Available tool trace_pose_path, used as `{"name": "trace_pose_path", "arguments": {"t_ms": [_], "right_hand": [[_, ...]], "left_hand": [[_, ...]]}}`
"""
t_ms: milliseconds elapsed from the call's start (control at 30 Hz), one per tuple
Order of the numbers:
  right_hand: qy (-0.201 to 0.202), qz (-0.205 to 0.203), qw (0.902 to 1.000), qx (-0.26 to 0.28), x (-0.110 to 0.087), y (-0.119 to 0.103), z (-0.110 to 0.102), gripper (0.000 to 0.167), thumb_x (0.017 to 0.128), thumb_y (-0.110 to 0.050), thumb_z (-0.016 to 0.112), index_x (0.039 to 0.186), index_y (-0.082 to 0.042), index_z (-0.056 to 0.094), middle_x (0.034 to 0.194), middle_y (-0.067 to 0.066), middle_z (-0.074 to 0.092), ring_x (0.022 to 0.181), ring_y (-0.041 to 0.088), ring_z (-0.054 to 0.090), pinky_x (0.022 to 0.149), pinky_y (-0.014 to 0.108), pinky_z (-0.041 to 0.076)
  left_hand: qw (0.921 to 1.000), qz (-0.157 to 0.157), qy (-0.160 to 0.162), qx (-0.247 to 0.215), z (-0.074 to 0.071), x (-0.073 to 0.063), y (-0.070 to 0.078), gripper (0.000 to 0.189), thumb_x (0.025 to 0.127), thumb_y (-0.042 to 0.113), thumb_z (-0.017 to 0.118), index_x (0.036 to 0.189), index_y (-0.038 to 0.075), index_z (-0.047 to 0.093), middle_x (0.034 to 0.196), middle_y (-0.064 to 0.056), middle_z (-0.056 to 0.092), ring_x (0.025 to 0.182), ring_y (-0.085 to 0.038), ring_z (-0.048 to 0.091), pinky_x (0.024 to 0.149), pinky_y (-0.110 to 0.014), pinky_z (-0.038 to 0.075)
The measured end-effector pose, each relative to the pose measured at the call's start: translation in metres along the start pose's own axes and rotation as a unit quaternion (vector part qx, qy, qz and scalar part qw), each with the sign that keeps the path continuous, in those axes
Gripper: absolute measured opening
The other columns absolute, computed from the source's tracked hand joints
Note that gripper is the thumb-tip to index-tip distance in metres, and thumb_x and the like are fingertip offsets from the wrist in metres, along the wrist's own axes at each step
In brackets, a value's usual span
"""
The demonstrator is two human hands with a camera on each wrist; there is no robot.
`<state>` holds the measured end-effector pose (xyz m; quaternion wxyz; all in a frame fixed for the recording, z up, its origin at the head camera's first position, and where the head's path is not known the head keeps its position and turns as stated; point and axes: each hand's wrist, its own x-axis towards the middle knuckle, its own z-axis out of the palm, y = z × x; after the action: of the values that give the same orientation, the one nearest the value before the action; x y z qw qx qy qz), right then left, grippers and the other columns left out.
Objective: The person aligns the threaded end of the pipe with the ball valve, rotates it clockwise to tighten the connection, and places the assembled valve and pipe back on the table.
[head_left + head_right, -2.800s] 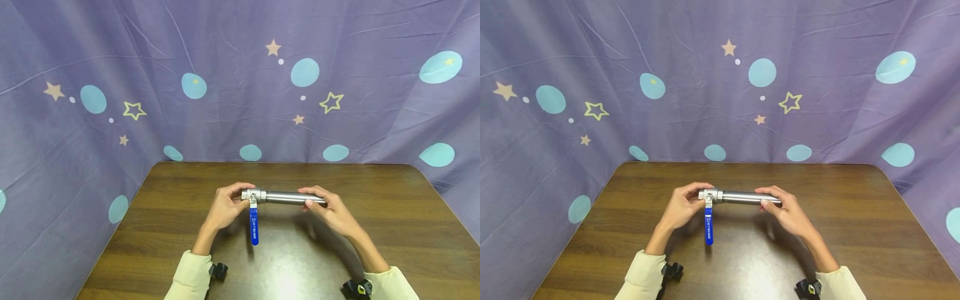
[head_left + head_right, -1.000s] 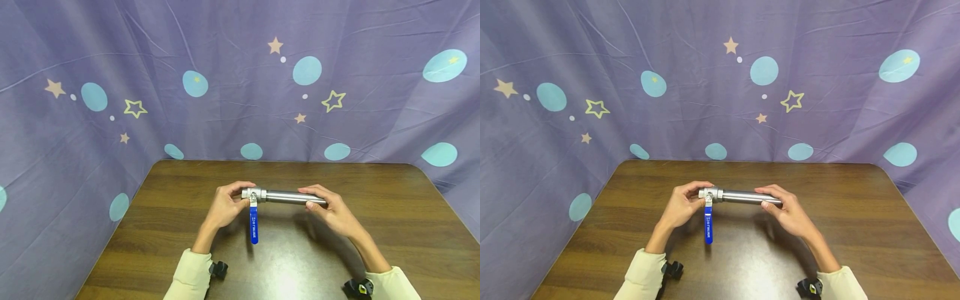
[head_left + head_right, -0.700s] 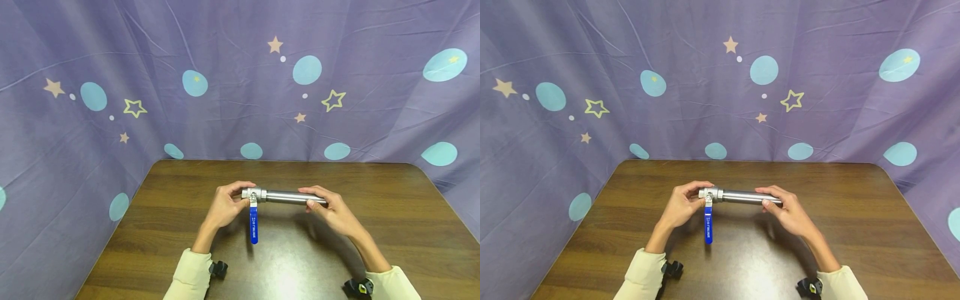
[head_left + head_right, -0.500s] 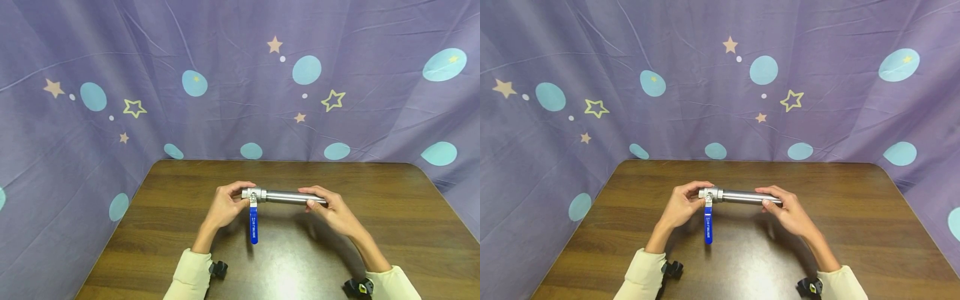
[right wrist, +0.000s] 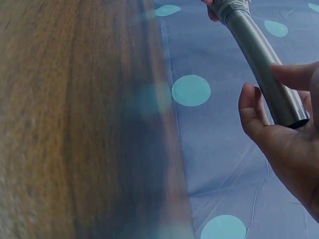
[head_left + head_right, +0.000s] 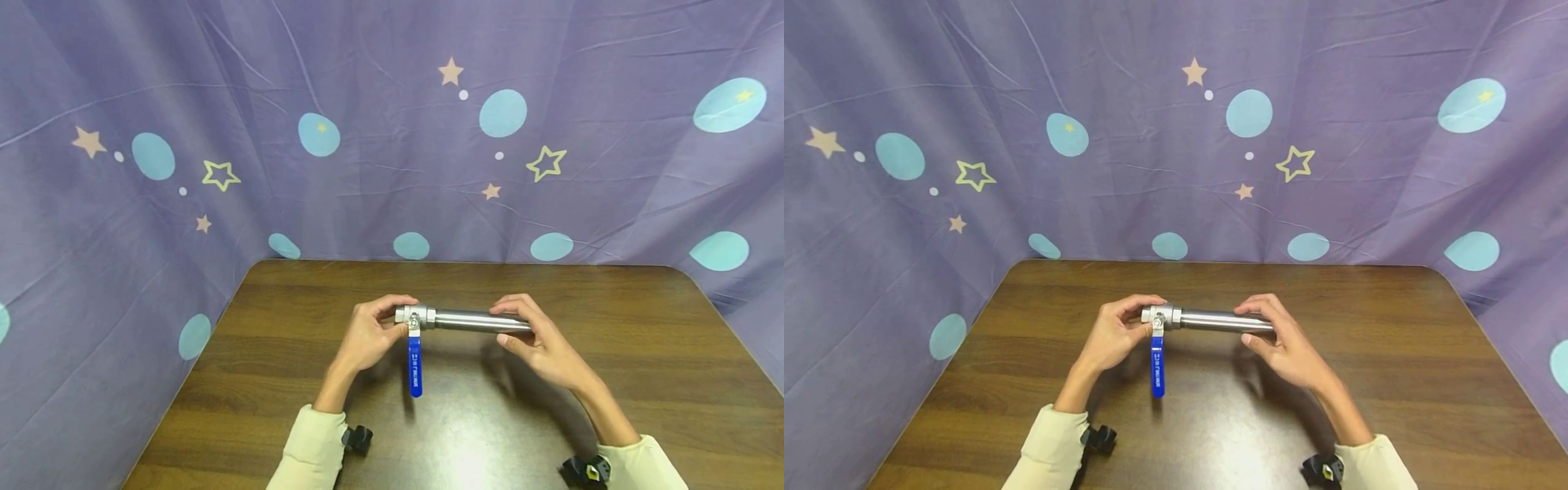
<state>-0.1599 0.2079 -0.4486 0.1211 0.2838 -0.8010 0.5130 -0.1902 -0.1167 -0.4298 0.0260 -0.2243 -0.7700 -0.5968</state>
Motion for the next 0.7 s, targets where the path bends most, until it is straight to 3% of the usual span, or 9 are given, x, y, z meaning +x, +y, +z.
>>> {"name": "trace_pose_path", "arguments": {"t_ms": [133,400,700], "right_hand": [[0.001,-0.003,1.0,-0.001,-0.0003,0.0,0.0005,0.046,0.089,0.015,0.073,0.128,-0.009,0.067,0.137,0.002,0.056,0.13,0.0,0.051,0.102,0.006,0.048],[0.007,-0.025,0.9996,-0.014,0.0006,-0.0002,0.0006,0.045,0.088,0.015,0.074,0.125,-0.009,0.069,0.127,0.007,0.064,0.123,0.0,0.056,0.106,0.009,0.044],[0.006,-0.011,0.9996,-0.024,0.0003,0.001,-0.0007,0.046,0.089,0.013,0.075,0.128,-0.01,0.07,0.127,0.009,0.069,0.123,-0.002,0.058,0.107,0.009,0.046]], "left_hand": [[1.0,0.001,0.0,-0.003,-0.0005,0.0001,-0.0002,0.045,0.083,-0.018,0.071,0.124,0.0,0.075,0.123,-0.025,0.076,0.103,-0.03,0.075,0.091,-0.03,0.068],[1.0,0.0,0.001,-0.004,-0.0006,-0.0001,-0.0016,0.045,0.083,-0.018,0.07,0.124,0.0,0.076,0.121,-0.025,0.076,0.101,-0.025,0.074,0.089,-0.031,0.069],[0.9999,0.005,0.0,-0.009,-0.0003,-0.0003,-0.0008,0.044,0.083,-0.018,0.07,0.123,-0.001,0.075,0.121,-0.026,0.076,0.099,-0.022,0.073,0.089,-0.031,0.069]]}}
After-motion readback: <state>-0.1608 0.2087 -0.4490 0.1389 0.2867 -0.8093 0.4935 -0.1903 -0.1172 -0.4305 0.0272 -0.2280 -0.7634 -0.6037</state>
